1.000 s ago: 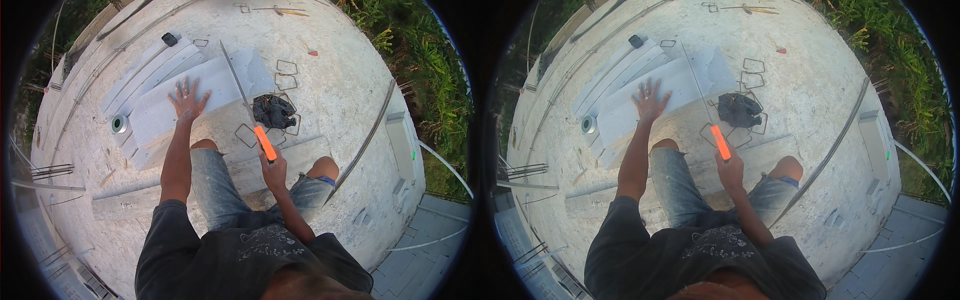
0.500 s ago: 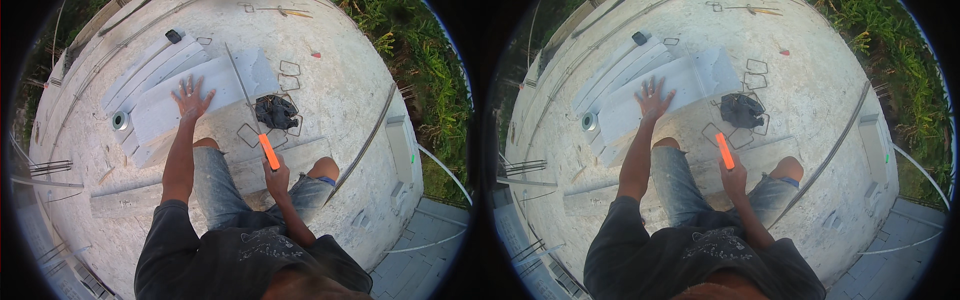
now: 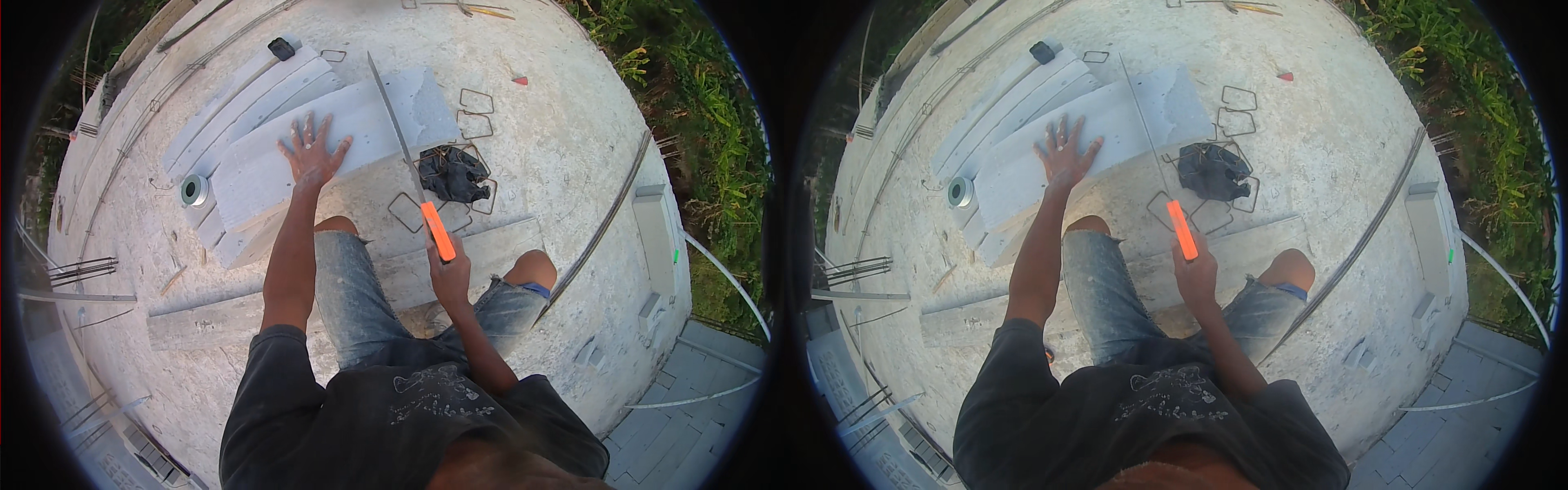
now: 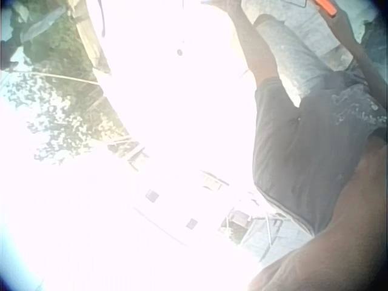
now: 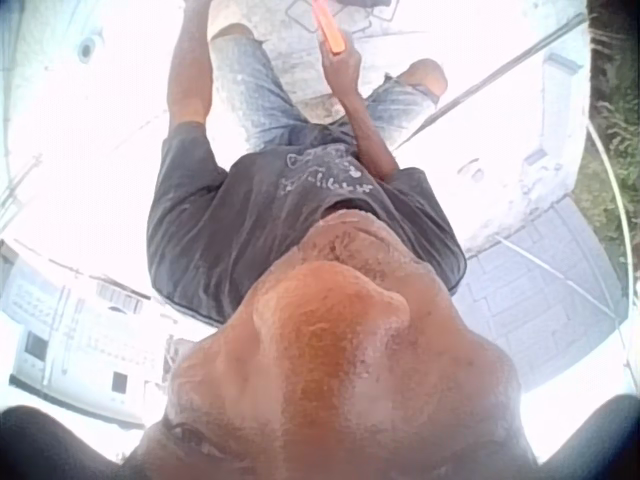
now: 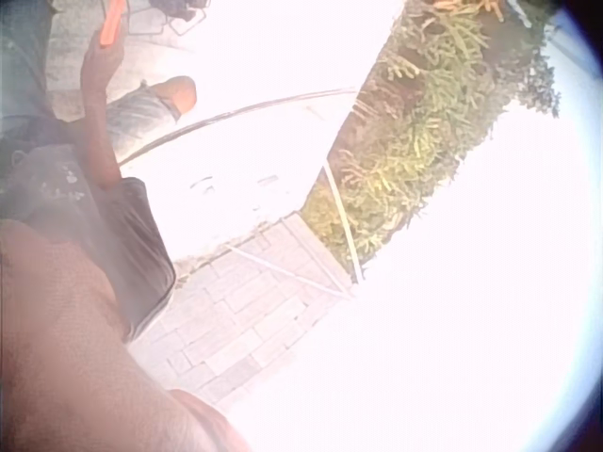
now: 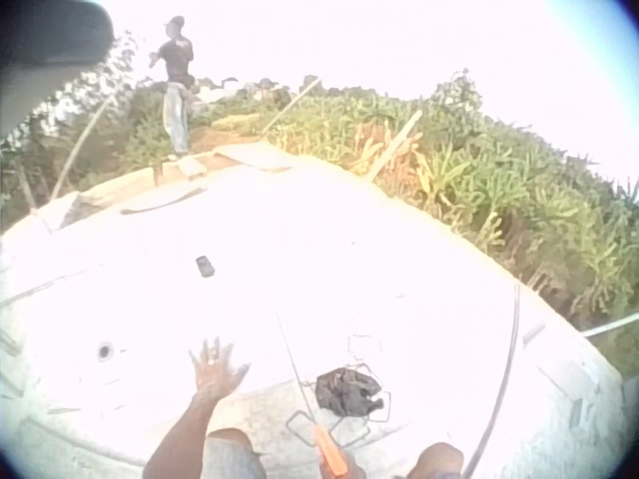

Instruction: The person is cutting a block and then applying mortar to a wall and placing the block.

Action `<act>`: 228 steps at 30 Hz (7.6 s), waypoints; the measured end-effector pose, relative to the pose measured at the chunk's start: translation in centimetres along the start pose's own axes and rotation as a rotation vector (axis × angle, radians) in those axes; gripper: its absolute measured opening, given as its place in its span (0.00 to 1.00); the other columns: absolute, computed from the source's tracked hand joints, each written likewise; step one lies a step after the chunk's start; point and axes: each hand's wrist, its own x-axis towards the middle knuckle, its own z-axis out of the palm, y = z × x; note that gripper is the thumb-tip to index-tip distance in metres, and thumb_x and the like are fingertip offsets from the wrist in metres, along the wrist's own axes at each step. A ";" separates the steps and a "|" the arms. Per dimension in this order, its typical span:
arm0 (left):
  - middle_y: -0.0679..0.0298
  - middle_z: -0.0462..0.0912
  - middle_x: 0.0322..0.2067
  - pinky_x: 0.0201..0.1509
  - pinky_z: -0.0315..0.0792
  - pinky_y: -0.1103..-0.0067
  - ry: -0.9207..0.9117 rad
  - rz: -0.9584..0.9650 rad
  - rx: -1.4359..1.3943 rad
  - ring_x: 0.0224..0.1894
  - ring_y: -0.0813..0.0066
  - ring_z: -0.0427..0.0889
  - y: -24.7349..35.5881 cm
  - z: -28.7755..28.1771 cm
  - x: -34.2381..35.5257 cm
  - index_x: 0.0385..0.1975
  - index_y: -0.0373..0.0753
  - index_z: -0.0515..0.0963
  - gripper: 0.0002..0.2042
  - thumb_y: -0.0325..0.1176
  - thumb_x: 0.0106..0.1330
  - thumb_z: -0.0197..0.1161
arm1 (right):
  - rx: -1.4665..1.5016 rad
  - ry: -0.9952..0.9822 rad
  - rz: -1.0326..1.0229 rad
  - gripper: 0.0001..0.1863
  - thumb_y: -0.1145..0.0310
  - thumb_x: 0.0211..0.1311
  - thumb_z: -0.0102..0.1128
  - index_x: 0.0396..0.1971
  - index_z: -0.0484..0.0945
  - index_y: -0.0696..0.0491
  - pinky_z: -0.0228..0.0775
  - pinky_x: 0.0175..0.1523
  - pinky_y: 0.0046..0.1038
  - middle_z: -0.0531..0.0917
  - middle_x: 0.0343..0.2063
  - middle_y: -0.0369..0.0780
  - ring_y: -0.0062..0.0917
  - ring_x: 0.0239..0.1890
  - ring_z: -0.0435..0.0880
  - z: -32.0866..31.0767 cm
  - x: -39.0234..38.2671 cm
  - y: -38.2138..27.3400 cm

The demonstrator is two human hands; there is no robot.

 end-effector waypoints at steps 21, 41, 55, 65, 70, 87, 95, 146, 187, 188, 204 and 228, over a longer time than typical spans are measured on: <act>0.71 0.43 0.76 0.74 0.27 0.43 -0.015 -0.010 0.056 0.77 0.61 0.36 0.2 0.0 -0.1 0.72 0.67 0.52 0.38 0.73 0.63 0.42 | -0.009 -0.035 -0.051 0.12 0.67 0.67 0.60 0.43 0.74 0.59 0.69 0.34 0.28 0.78 0.24 0.41 0.22 0.26 0.74 -2.5 -2.3 0.6; 0.69 0.45 0.76 0.72 0.23 0.42 0.016 0.028 0.016 0.77 0.59 0.34 -0.4 1.1 0.3 0.72 0.66 0.54 0.38 0.74 0.62 0.43 | -0.039 -0.039 -0.089 0.12 0.66 0.66 0.61 0.41 0.76 0.59 0.71 0.32 0.30 0.78 0.21 0.42 0.29 0.23 0.78 -1.7 -0.3 1.2; 0.70 0.44 0.76 0.72 0.23 0.42 0.028 0.029 0.026 0.77 0.60 0.35 -0.7 1.3 0.3 0.72 0.67 0.54 0.39 0.74 0.62 0.43 | -0.144 -0.060 0.162 0.12 0.67 0.63 0.64 0.40 0.77 0.59 0.74 0.38 0.34 0.84 0.30 0.47 0.38 0.34 0.86 -9.6 -12.7 -0.9; 0.70 0.45 0.76 0.72 0.22 0.41 0.033 0.021 0.037 0.77 0.60 0.35 -0.6 0.9 0.3 0.72 0.66 0.54 0.38 0.74 0.62 0.43 | -0.202 -0.081 0.259 0.14 0.64 0.62 0.65 0.41 0.78 0.58 0.75 0.38 0.34 0.84 0.30 0.47 0.38 0.33 0.86 -13.5 -17.1 -2.3; 0.69 0.44 0.76 0.72 0.23 0.41 0.031 0.007 0.025 0.77 0.59 0.35 -0.2 0.6 0.1 0.72 0.66 0.55 0.38 0.73 0.63 0.43 | -0.297 -0.003 0.072 0.19 0.58 0.61 0.65 0.43 0.77 0.58 0.73 0.37 0.34 0.82 0.30 0.46 0.38 0.30 0.84 -13.6 -13.1 -2.2; 0.68 0.44 0.76 0.71 0.22 0.40 0.009 0.017 -0.002 0.77 0.57 0.35 0.3 0.0 -0.1 0.72 0.66 0.55 0.36 0.72 0.64 0.42 | -0.150 -0.053 -0.116 0.18 0.64 0.70 0.57 0.52 0.70 0.59 0.72 0.40 0.35 0.82 0.32 0.50 0.38 0.35 0.84 -3.3 0.9 -5.4; 0.69 0.45 0.76 0.72 0.28 0.41 0.037 -0.009 0.047 0.77 0.58 0.36 -0.4 -0.3 -0.4 0.72 0.67 0.54 0.36 0.72 0.64 0.43 | -0.115 -0.075 -0.060 0.23 0.66 0.69 0.57 0.59 0.65 0.59 0.73 0.51 0.36 0.80 0.46 0.53 0.36 0.50 0.82 -4.9 -2.5 -6.9; 0.69 0.43 0.76 0.71 0.26 0.38 -0.019 0.031 0.083 0.77 0.56 0.35 -0.5 1.5 -0.4 0.73 0.68 0.52 0.37 0.73 0.64 0.40 | -0.056 -0.017 -0.219 0.22 0.70 0.66 0.58 0.59 0.68 0.54 0.75 0.42 0.37 0.82 0.38 0.52 0.44 0.39 0.85 -1.5 2.7 -3.4; 0.68 0.43 0.76 0.72 0.25 0.40 0.009 0.023 0.082 0.77 0.57 0.34 -1.0 0.1 0.0 0.73 0.68 0.51 0.39 0.75 0.62 0.42 | -0.059 0.028 -0.239 0.23 0.69 0.64 0.61 0.58 0.70 0.55 0.76 0.47 0.33 0.83 0.43 0.52 0.42 0.42 0.86 -4.8 -8.3 3.3; 0.68 0.44 0.76 0.72 0.25 0.40 0.003 0.033 0.076 0.77 0.57 0.34 -0.6 0.1 0.0 0.73 0.68 0.52 0.39 0.75 0.62 0.42 | -0.045 -0.004 -0.146 0.23 0.68 0.64 0.61 0.57 0.70 0.55 0.75 0.48 0.33 0.82 0.44 0.53 0.43 0.43 0.85 -4.5 -7.3 2.7; 0.67 0.43 0.76 0.71 0.26 0.39 0.005 0.073 0.066 0.77 0.55 0.35 0.5 0.9 1.2 0.73 0.67 0.52 0.39 0.74 0.62 0.41 | 0.043 -0.029 -0.113 0.24 0.68 0.64 0.61 0.59 0.70 0.54 0.72 0.33 0.35 0.82 0.28 0.51 0.36 0.25 0.83 -0.5 4.1 0.9; 0.66 0.43 0.76 0.71 0.25 0.39 -0.014 0.050 0.071 0.77 0.54 0.35 0.4 0.1 1.0 0.73 0.67 0.51 0.39 0.74 0.62 0.42 | -0.012 -0.066 -0.105 0.21 0.69 0.67 0.59 0.57 0.70 0.58 0.75 0.46 0.31 0.80 0.48 0.52 0.37 0.42 0.85 -2.3 -0.9 2.1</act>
